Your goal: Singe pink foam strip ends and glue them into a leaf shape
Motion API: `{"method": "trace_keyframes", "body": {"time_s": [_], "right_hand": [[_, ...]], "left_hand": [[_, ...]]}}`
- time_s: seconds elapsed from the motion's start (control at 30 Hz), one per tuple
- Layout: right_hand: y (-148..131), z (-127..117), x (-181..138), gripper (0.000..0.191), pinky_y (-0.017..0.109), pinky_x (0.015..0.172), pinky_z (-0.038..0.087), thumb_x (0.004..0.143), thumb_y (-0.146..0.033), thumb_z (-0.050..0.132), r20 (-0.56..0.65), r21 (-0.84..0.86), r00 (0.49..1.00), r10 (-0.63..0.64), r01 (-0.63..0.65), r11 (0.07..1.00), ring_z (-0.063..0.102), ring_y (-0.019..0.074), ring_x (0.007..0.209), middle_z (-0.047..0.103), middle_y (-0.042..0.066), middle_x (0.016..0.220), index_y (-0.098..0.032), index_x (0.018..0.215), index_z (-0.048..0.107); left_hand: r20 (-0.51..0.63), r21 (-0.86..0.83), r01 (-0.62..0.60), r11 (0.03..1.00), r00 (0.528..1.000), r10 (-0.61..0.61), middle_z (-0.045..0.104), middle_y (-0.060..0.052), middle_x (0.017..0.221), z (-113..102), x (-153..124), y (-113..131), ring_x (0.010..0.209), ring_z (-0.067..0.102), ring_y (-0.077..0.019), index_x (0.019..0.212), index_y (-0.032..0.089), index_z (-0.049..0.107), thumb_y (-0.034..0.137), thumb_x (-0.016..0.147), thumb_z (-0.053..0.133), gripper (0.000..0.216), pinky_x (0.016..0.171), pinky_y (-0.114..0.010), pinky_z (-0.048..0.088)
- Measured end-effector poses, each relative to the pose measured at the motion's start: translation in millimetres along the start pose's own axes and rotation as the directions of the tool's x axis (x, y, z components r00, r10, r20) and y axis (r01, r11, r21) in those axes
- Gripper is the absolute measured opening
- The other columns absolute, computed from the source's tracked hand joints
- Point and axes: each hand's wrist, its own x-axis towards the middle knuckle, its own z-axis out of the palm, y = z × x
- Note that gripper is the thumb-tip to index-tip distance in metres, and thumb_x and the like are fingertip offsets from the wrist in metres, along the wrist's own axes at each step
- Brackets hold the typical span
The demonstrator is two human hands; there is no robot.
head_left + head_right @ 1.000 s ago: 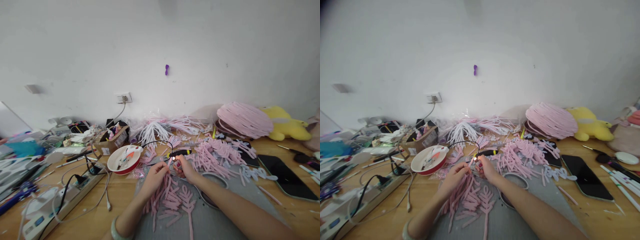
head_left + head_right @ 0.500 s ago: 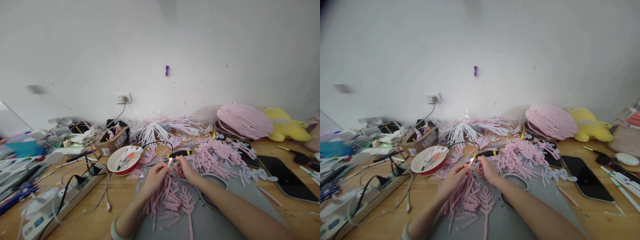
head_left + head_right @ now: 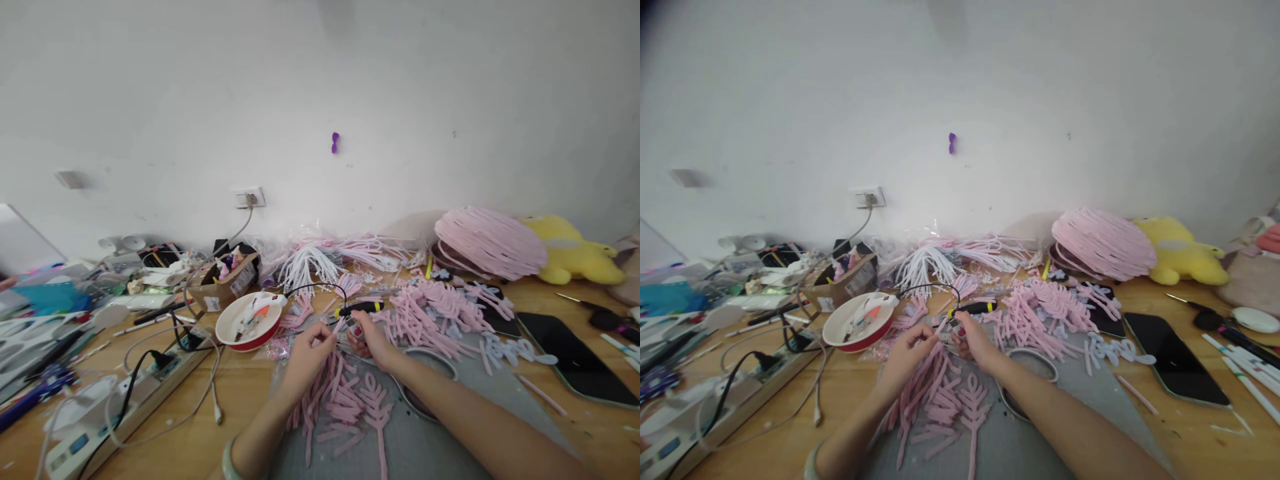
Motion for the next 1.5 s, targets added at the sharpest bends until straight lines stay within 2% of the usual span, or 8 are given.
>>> {"method": "trace_keyframes", "body": {"time_s": [0.2, 0.37, 0.6, 0.73, 0.87, 1.0, 1.27, 1.5], "right_hand": [[1.6, -0.8, 2.6, 0.046, 0.022, 0.037, 0.006, 0.079, -0.047, 0.021, 0.005, -0.008, 1.0, -0.009, 0.009, 1.0, 0.012, 0.0054, 0.031, 0.023, -0.006, 0.035, -0.019, 0.045, 0.033], [0.0, 1.9, 1.8, 0.046, 0.021, 0.036, 0.008, 0.079, -0.045, 0.023, -0.045, -0.009, 0.999, -0.007, 0.007, 1.0, 0.014, 0.005, 0.031, 0.025, -0.006, 0.036, -0.018, 0.044, 0.035], [-3.3, 5.1, -1.2, 0.046, 0.021, 0.038, 0.007, 0.079, -0.045, 0.025, -0.076, -0.027, 0.997, -0.005, 0.003, 1.0, 0.015, 0.0044, 0.031, 0.025, -0.006, 0.036, -0.018, 0.043, 0.036], [1.6, 4.8, -1.0, 0.05, 0.021, 0.039, 0.006, 0.074, -0.059, 0.033, -0.044, -0.016, 0.997, -0.07, 0.07, 0.997, 0.017, 0.0038, 0.032, 0.026, -0.007, 0.037, -0.017, 0.047, 0.039], [6.0, 6.8, -2.6, 0.049, 0.021, 0.04, 0.008, 0.062, -0.066, 0.049, 0.002, 0.101, 0.976, -0.22, 0.219, 0.971, 0.021, 0.0036, 0.035, 0.03, -0.008, 0.04, -0.016, 0.059, 0.046], [6.8, 7.9, -2.3, 0.051, 0.021, 0.039, 0.007, 0.061, -0.067, 0.05, 0.068, 0.18, 0.971, -0.228, 0.213, 0.96, 0.023, 0.0041, 0.035, 0.031, -0.008, 0.04, -0.016, 0.062, 0.049], [0.4, 5.8, -2.3, 0.054, 0.022, 0.04, 0.002, 0.066, -0.069, 0.037, 0.026, 0.176, 0.997, -0.066, 0.06, 0.983, 0.018, 0.0032, 0.033, 0.025, -0.008, 0.037, -0.017, 0.051, 0.04], [1.5, 3.8, 1.5, 0.049, 0.022, 0.038, 0.004, 0.076, -0.056, 0.026, 0.038, 0.09, 0.999, -0.027, 0.023, 0.996, 0.014, 0.0038, 0.031, 0.024, -0.008, 0.035, -0.018, 0.049, 0.038]], "left_hand": [[-0.059, 0.289, -0.129, 0.949, 0.987, 0.152, 0.05, 0.004, 0.058, 1.3, -3.3, 1.5, 0.062, 0.048, -0.0149, 0.054, 0.019, 0.046, 0.02, 0.07, 0.048, 0.016, 0.066, -0.027, 0.032], [-0.005, 0.682, -0.24, 0.691, 0.943, 0.333, 0.061, -0.001, 0.074, -0.9, -8.7, 5.6, 0.078, 0.054, -0.0196, 0.063, 0.02, 0.054, 0.013, 0.073, 0.047, 0.014, 0.076, -0.033, 0.027], [0.132, 0.848, -0.343, 0.404, 0.874, 0.467, 0.065, -0.007, 0.089, -5.2, -12.6, 2.0, 0.083, 0.053, -0.0231, 0.078, 0.02, 0.059, 0.017, 0.081, 0.045, 0.015, 0.079, -0.037, 0.026], [0.055, 0.782, -0.279, 0.558, 0.922, 0.384, 0.065, -0.005, 0.08, -3.3, -12.0, 7.3, 0.081, 0.054, -0.022, 0.072, 0.02, 0.057, 0.016, 0.078, 0.046, 0.013, 0.078, -0.036, 0.027], [-0.009, 0.555, -0.165, 0.816, 0.979, 0.204, 0.062, 0.0, 0.069, 0.4, -7.8, 8.3, 0.07, 0.055, -0.0177, 0.067, 0.019, 0.054, 0.019, 0.077, 0.044, 0.015, 0.072, -0.031, 0.03], [-0.031, 0.321, -0.081, 0.943, 0.995, 0.096, 0.06, 0.002, 0.063, 2.3, -4.4, 4.2, 0.062, 0.052, -0.015, 0.065, 0.018, 0.056, 0.025, 0.077, 0.042, 0.02, 0.065, -0.026, 0.034], [-0.056, 0.011, 0.004, 1.0, 0.998, -0.003, 0.054, 0.003, 0.056, 0.7, -0.2, 1.1, 0.06, 0.05, -0.015, 0.056, 0.018, 0.055, 0.025, 0.072, 0.045, 0.02, 0.058, -0.023, 0.035], [0.019, -0.319, 0.1, 0.942, 0.995, -0.099, 0.051, 0.003, 0.053, 5.1, 0.3, -2.3, 0.056, 0.046, -0.0138, 0.051, 0.019, 0.048, 0.024, 0.071, 0.043, 0.021, 0.059, -0.024, 0.034]]}}
